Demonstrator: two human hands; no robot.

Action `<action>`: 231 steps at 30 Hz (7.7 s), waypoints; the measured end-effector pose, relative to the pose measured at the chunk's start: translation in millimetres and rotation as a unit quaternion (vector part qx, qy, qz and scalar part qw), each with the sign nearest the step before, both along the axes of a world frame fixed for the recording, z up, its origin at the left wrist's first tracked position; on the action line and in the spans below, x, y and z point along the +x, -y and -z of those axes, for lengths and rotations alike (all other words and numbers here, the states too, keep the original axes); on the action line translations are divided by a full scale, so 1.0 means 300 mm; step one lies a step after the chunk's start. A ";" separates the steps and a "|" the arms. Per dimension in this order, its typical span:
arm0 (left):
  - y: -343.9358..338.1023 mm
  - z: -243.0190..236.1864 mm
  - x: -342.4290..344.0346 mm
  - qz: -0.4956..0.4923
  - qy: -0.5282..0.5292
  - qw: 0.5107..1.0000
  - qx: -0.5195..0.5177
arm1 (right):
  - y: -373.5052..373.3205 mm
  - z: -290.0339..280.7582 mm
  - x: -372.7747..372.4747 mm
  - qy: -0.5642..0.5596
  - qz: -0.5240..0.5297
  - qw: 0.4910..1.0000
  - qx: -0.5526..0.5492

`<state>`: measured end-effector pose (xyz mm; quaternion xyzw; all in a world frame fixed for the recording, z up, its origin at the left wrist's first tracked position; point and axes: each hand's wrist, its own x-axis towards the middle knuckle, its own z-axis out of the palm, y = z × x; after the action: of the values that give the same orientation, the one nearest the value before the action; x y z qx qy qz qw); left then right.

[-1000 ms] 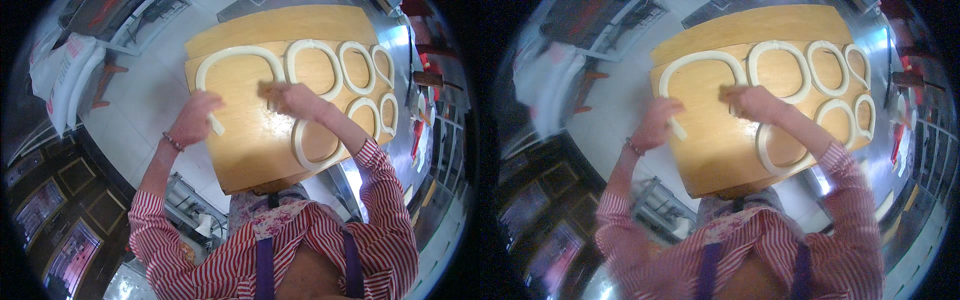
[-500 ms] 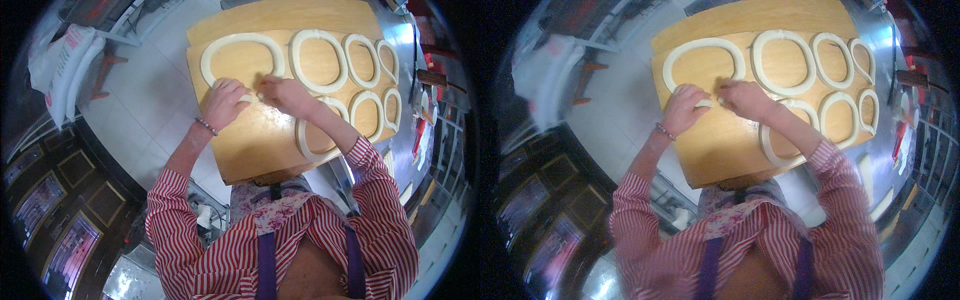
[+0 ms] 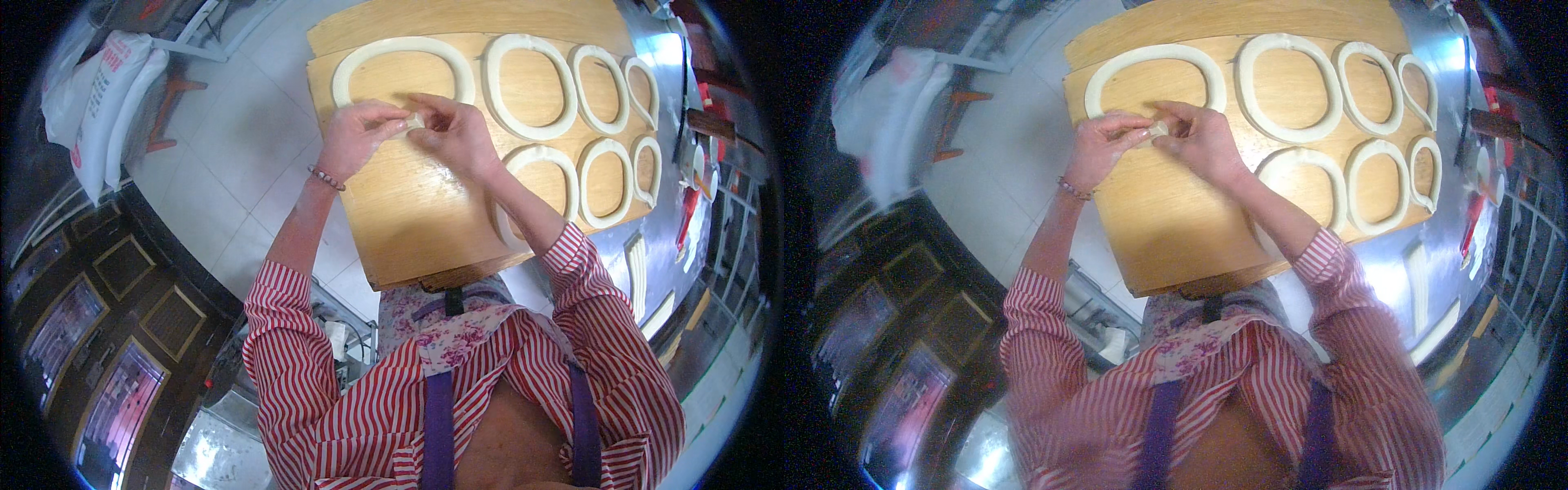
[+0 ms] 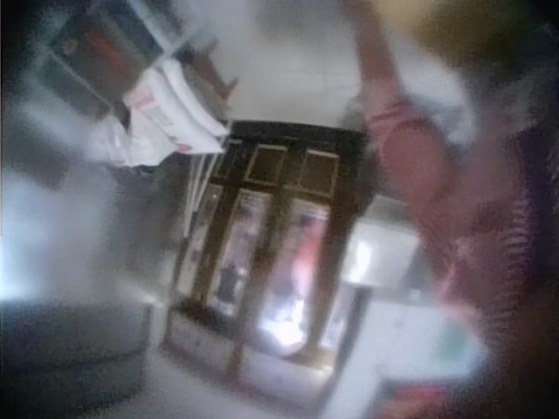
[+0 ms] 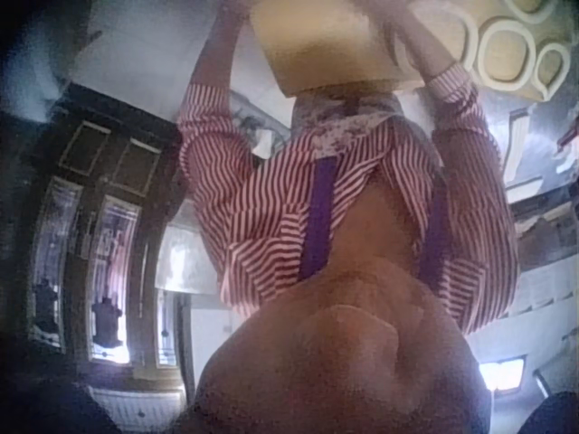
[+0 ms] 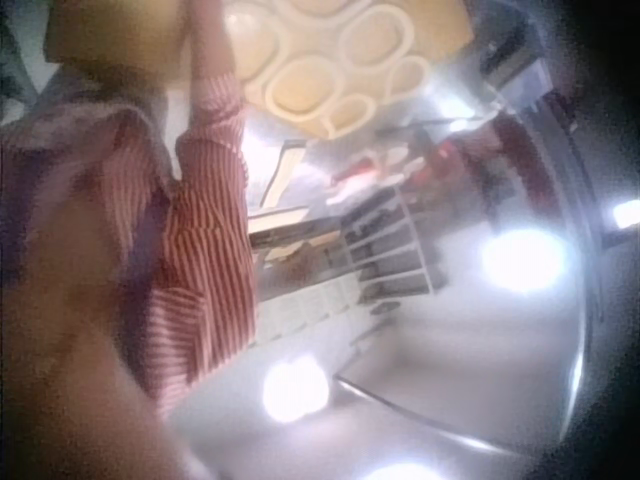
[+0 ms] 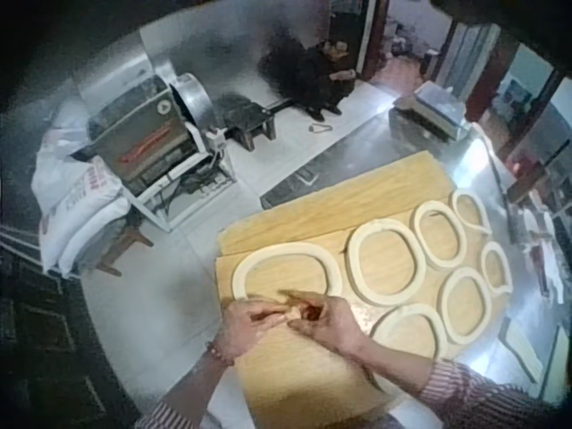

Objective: The person shapes long dough ropes into circular rings and places them onto a wooden board with circular indentations. They repeatedly pick up dough ropes from a metal table, form them into rings, and arrange them on the board.

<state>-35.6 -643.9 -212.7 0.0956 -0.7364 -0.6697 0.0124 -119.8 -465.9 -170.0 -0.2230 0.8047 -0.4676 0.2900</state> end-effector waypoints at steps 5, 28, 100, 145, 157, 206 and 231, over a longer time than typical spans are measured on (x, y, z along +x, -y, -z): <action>-0.023 -0.010 0.012 0.035 0.023 0.992 -0.120 | -0.048 -0.019 0.020 -0.152 -0.120 0.977 0.084; -0.185 0.045 0.039 -0.035 -0.049 0.923 -0.380 | -0.058 0.013 -0.133 -0.148 -0.279 0.941 0.119; -0.127 0.126 0.078 -0.049 -0.151 0.916 -0.369 | -0.066 0.176 -0.048 -0.434 -0.230 0.871 0.008; -0.172 0.151 0.059 -0.087 -0.169 0.904 -0.382 | -0.093 0.197 0.010 -0.360 -0.089 0.929 -0.003; -0.153 0.128 0.100 -0.147 -0.134 0.909 -0.367 | -0.060 0.230 0.013 -0.371 -0.094 0.923 -0.043; -0.122 0.071 -0.060 0.041 0.030 0.979 -0.196 | -0.177 0.211 0.024 -0.437 -0.199 0.873 0.087; -0.235 0.137 0.164 0.129 -0.104 0.818 -0.551 | -0.143 0.106 -0.144 -0.372 0.006 0.928 0.022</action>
<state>13.7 -573.3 -253.7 -0.0936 -0.9822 -0.1540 0.0529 -163.0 -422.9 -201.8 -0.3694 0.8665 -0.3346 -0.0286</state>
